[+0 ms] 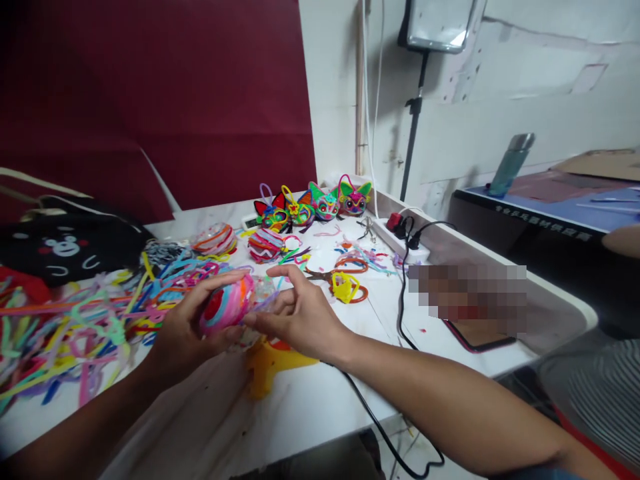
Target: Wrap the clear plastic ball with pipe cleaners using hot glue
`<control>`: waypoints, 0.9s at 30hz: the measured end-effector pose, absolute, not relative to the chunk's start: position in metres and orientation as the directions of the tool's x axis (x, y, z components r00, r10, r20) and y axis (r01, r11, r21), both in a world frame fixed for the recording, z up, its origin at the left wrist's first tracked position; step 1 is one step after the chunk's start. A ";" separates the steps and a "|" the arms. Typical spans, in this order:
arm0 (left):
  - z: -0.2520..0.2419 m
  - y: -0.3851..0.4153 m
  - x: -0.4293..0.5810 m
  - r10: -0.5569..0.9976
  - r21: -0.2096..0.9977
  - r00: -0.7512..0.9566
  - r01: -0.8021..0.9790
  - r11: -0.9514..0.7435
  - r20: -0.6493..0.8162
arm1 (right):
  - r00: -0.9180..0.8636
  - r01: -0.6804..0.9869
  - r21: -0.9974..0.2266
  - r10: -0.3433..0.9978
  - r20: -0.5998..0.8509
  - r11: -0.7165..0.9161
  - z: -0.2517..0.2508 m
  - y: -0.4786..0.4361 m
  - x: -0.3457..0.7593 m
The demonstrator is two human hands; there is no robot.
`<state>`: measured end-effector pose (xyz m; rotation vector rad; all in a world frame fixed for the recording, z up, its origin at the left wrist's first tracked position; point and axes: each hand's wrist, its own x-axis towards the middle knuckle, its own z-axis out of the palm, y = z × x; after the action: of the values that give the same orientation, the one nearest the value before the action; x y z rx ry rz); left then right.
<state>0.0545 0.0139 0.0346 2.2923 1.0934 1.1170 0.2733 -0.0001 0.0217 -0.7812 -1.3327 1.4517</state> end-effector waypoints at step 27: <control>0.026 0.044 0.031 0.929 0.925 0.110 0.104 -0.364 0.353 | -0.713 0.670 -0.392 0.693 -0.102 0.631 0.041 -0.008 0.292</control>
<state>0.0312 0.0438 0.0257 1.6135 1.0342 1.3428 0.2922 -0.0078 0.0408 -1.1645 -2.7842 0.6317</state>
